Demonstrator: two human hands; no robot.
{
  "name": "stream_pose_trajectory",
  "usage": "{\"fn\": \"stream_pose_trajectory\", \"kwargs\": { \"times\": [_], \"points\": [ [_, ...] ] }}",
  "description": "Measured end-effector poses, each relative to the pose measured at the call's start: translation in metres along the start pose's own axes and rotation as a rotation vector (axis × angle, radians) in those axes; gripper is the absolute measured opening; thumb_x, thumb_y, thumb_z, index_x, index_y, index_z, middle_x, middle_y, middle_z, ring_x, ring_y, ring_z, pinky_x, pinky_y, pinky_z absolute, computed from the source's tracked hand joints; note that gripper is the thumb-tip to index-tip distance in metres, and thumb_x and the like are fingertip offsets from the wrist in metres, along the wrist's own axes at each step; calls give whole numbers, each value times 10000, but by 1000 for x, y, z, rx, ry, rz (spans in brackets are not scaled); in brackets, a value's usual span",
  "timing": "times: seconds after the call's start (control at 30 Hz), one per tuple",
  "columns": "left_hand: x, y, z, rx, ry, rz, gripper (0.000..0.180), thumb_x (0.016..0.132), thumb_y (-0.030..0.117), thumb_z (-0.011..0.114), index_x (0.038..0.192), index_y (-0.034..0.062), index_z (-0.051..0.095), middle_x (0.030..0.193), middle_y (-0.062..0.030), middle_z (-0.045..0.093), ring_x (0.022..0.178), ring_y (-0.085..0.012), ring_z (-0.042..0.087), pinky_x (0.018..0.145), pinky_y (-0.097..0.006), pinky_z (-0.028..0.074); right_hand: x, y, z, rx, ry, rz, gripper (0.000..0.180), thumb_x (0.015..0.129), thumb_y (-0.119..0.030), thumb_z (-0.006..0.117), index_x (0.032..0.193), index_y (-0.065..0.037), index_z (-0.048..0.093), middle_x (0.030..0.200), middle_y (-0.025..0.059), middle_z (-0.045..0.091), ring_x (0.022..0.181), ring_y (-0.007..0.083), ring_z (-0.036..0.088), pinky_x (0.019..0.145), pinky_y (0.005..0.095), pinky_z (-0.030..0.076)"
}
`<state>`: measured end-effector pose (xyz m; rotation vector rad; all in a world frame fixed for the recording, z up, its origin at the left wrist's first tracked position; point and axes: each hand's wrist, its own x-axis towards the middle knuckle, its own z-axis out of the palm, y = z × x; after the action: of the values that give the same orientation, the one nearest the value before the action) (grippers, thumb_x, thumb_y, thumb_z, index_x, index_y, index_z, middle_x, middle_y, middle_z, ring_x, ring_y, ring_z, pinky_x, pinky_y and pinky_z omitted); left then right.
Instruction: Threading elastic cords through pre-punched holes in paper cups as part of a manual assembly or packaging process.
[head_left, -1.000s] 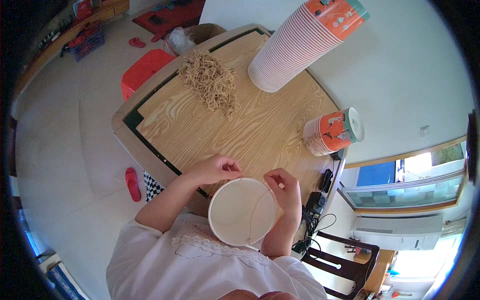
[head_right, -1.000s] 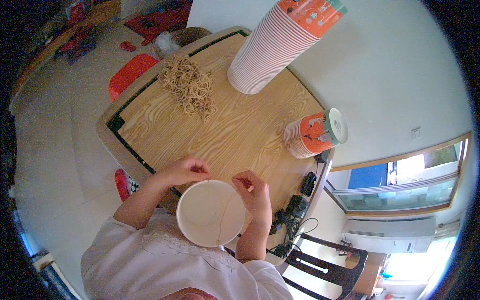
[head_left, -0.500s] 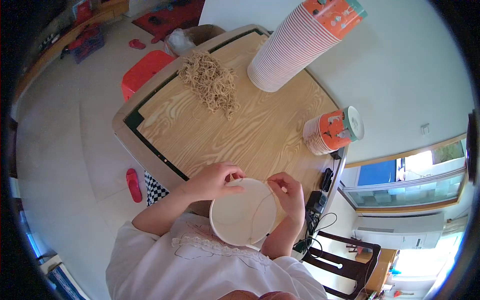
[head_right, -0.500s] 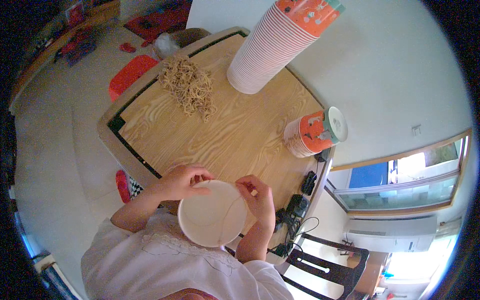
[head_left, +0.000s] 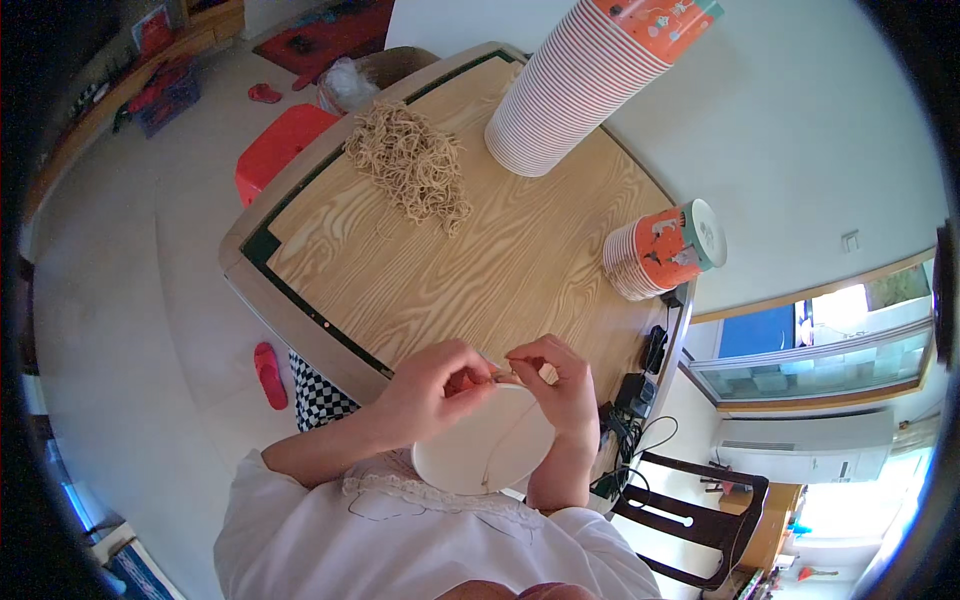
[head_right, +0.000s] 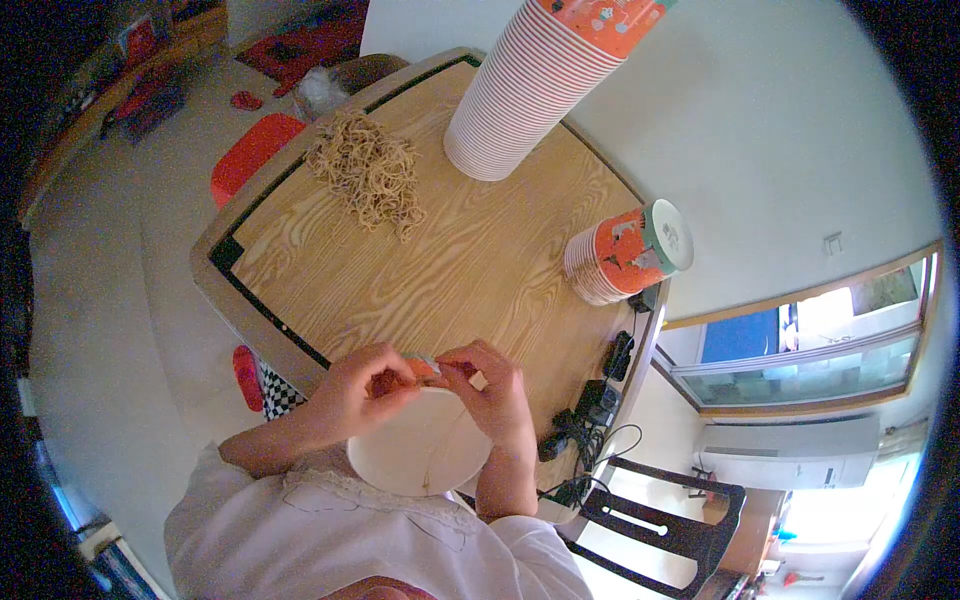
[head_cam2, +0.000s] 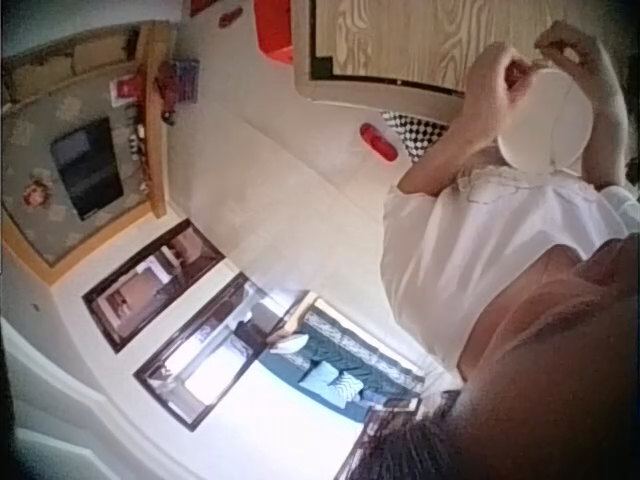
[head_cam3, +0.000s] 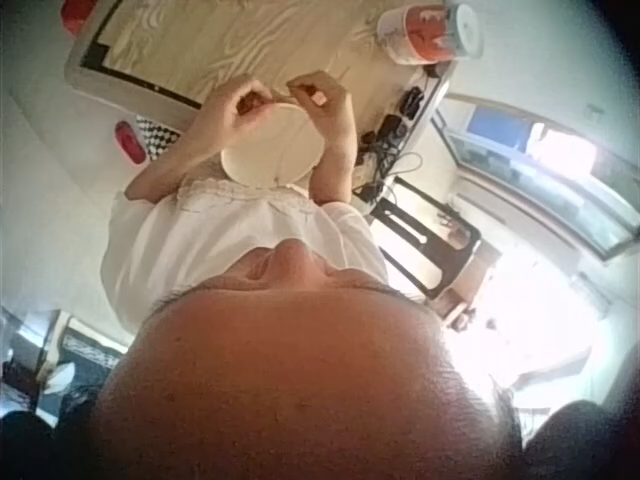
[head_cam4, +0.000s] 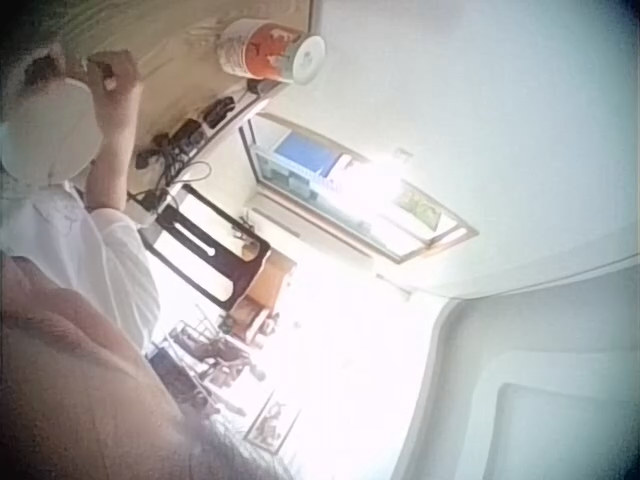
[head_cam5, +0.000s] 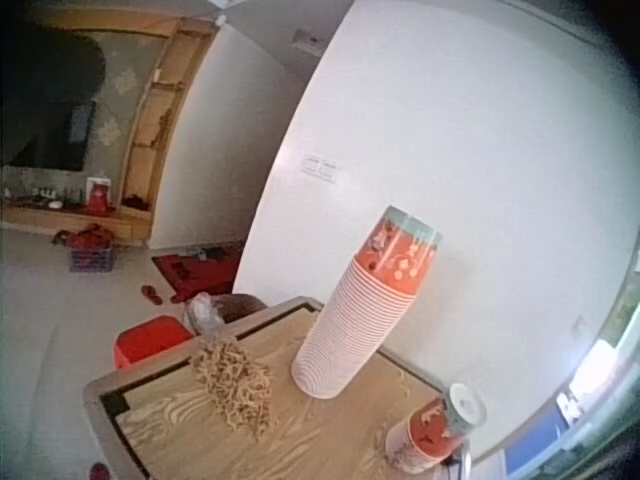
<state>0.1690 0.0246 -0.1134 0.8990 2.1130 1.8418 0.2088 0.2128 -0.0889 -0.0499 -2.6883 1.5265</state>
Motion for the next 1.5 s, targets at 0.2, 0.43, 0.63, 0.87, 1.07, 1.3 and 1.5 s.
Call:
{"fn": "stream_pose_trajectory", "kwargs": {
  "times": [0.2,0.43,0.63,0.87,1.07,1.3,1.5],
  "points": [
    [8,-17,-2,-364,-13,-298,161,831,153,628,900,8,612,688,-36,627,633,-72,586,564,-228,467,-1,-4,9,33,69,-21,124,754,67,608,858,8,640,768,52,584,719,110,552,670,215,431],
    [14,-26,-6,-212,-187,-220,174,812,179,630,841,8,641,683,-34,626,578,-77,553,525,-228,437,-4,4,12,137,245,-52,108,768,88,593,855,29,619,808,54,578,782,106,541,711,215,427],
    [12,-27,-6,-259,-174,-225,168,813,175,627,823,8,639,677,-35,624,583,-79,547,530,-234,435,-5,9,7,141,310,-49,101,756,77,613,837,20,631,813,77,612,756,139,570,683,234,450],
    [8,-15,-14,-200,-209,-119,192,771,181,685,875,33,621,736,-25,565,614,-84,521,555,-234,431,-6,13,9,159,263,-29,116,751,63,628,853,8,641,822,76,614,753,140,568,682,237,451],
    [5,-11,-13,-133,-179,-52,198,739,119,699,885,45,589,716,-22,511,612,-91,501,561,-241,427,-4,12,9,69,188,-19,141,743,36,645,876,-9,655,789,70,610,735,142,570,671,246,454],
    [4,-8,-11,-184,-162,-68,166,748,80,680,856,40,562,711,-7,510,608,-76,488,548,-231,415,-5,13,0,-17,82,18,115,753,13,645,864,-16,659,771,67,610,713,140,573,656,248,458],
    [2,-13,-8,-269,-161,-107,166,752,91,689,801,52,535,707,12,503,590,-54,459,518,-218,385,-6,16,-1,-12,89,62,101,761,31,633,852,-6,652,789,63,609,745,122,577,676,233,460]
  ]
}}
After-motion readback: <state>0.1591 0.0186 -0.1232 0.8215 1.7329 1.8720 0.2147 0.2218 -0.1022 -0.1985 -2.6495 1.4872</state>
